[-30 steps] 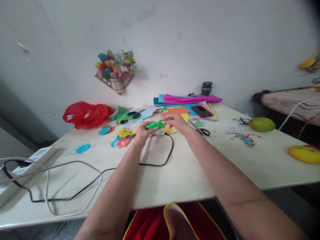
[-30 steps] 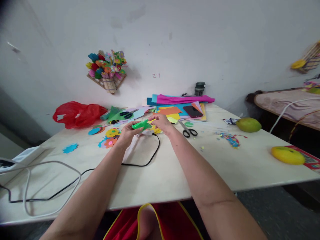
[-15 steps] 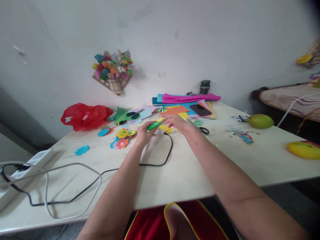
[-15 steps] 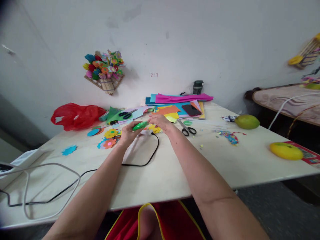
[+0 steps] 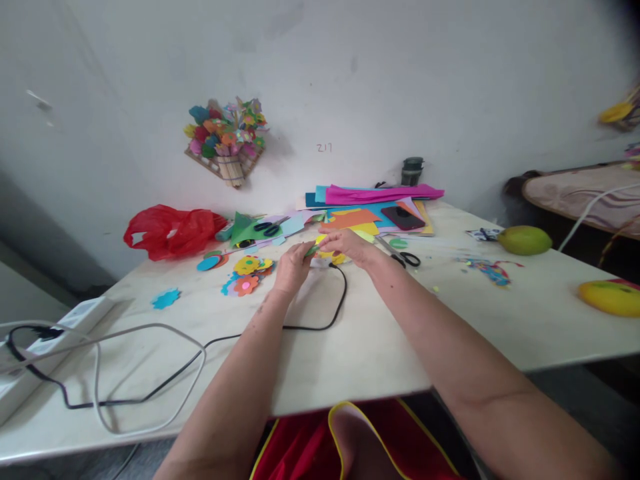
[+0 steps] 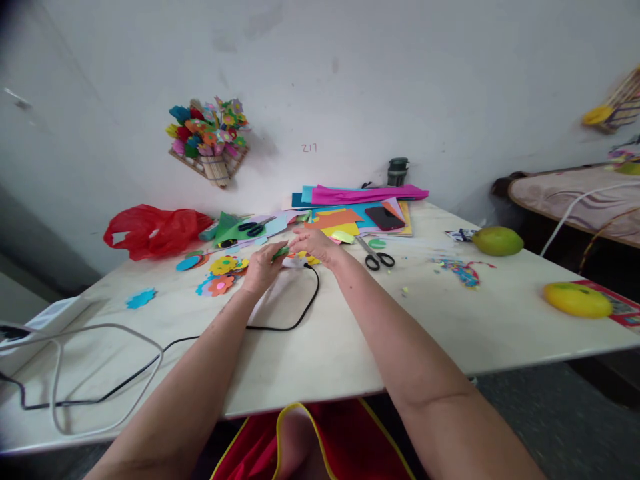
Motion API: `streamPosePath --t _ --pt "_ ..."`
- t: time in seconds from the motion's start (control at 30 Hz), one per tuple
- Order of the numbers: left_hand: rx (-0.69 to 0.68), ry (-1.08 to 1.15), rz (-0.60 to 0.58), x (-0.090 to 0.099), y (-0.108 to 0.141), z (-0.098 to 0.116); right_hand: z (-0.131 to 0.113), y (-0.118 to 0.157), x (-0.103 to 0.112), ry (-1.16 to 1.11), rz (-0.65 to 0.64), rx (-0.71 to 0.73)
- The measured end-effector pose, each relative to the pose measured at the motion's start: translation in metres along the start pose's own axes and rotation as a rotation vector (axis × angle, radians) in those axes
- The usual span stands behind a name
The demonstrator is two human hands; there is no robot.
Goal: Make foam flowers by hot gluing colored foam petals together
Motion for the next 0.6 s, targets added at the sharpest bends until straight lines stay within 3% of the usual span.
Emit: streamPosePath --t 0.17,0.6 --pt "-0.068 -0.097 -0.005 0.002 -0.001 0.002 0.003 -0.001 -0.008 -0.021 0.033 0.013" --pt "-0.083 -0.069 0.008 0.002 -0.003 0.001 0.01 -0.008 -0.015 0.102 0.164 0.249"
Point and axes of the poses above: each hand's wrist, its own y-axis away from the middle knuckle, its own x-axis out of the back of the hand, z = x × y, the point moved 1 cm from there along -y, towards the middle knuckle, and after that the axes turned 5 degrees about -y, right-handed, at the moved point
